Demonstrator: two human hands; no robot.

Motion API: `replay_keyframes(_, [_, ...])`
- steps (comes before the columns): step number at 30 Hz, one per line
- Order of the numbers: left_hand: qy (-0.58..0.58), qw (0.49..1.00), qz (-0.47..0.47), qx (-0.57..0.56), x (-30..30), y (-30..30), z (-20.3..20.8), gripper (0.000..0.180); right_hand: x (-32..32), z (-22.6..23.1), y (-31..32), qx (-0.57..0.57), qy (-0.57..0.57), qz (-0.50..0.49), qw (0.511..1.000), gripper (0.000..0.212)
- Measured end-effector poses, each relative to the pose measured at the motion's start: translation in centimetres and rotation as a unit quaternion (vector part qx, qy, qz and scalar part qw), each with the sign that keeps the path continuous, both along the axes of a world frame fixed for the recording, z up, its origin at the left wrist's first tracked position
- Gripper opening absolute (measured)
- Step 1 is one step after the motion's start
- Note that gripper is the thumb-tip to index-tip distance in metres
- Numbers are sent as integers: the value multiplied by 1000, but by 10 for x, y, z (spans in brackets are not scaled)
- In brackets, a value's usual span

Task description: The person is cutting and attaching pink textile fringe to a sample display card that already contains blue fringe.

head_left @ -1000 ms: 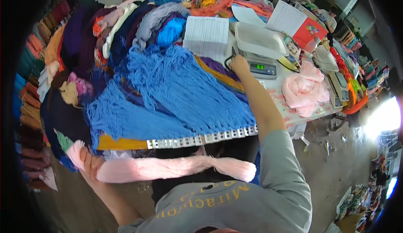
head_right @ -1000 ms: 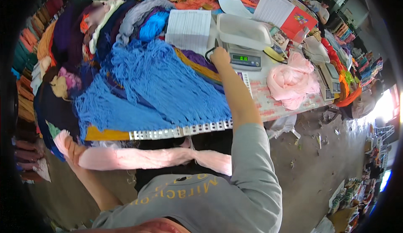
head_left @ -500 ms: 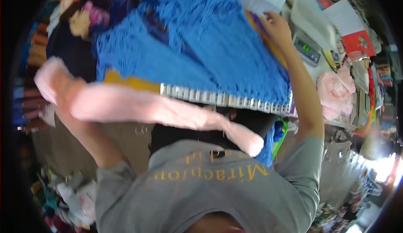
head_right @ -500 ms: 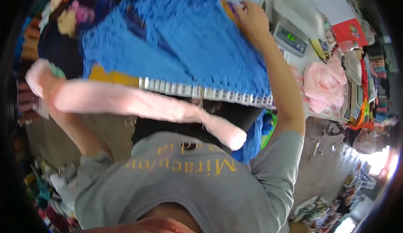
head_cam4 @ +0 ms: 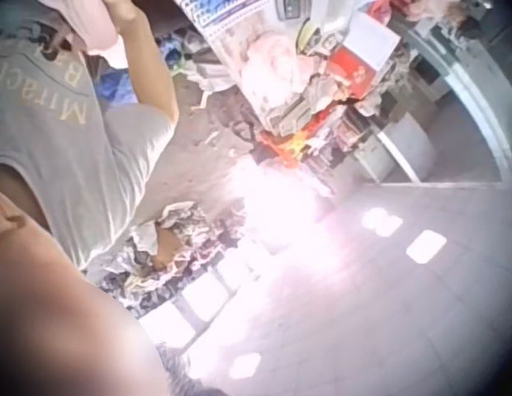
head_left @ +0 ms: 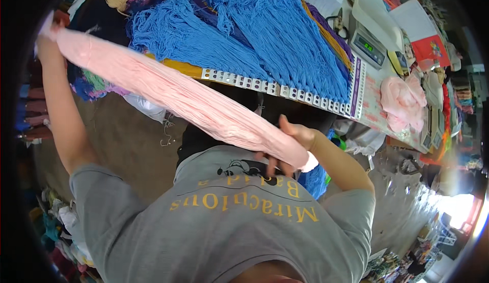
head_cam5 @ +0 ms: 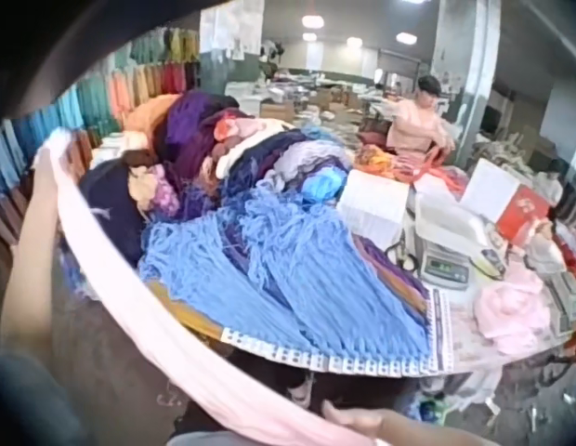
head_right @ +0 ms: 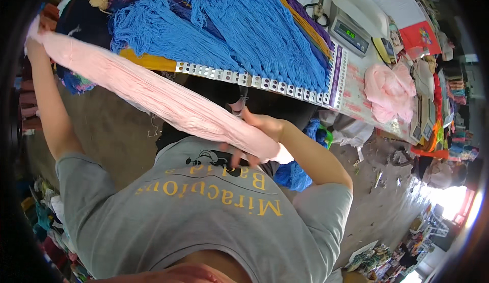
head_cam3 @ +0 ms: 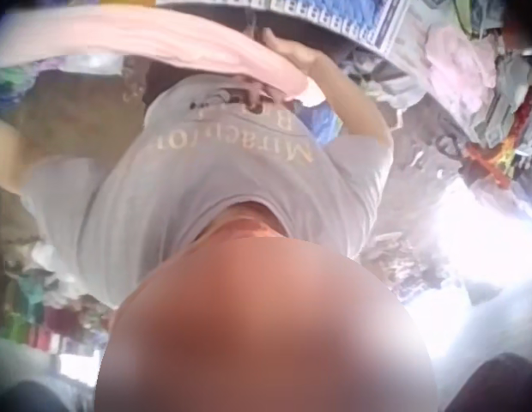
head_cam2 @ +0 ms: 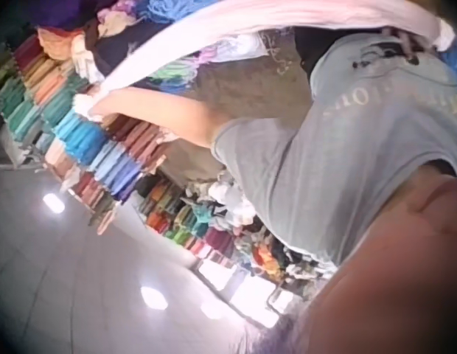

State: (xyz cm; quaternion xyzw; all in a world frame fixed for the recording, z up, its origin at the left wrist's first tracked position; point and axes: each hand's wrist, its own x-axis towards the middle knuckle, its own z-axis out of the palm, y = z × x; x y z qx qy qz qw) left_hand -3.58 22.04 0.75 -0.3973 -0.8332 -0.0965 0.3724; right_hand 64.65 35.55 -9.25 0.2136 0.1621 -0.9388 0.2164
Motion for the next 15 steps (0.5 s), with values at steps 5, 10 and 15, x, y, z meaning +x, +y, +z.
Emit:
replay_keyframes(5, [-86,994,36,47,93,-114,29,43,8,-1,1,-146,250,209,934,101])
replay_keyframes(10, [-542,633,-532,-151,415,-7,-6,51,21,30,-5,-73,197,250,945,81])
replay_keyframes(15, [-761,187,-461,-417,522,35,-38,48,39,33,0,2,135,239,962,65])
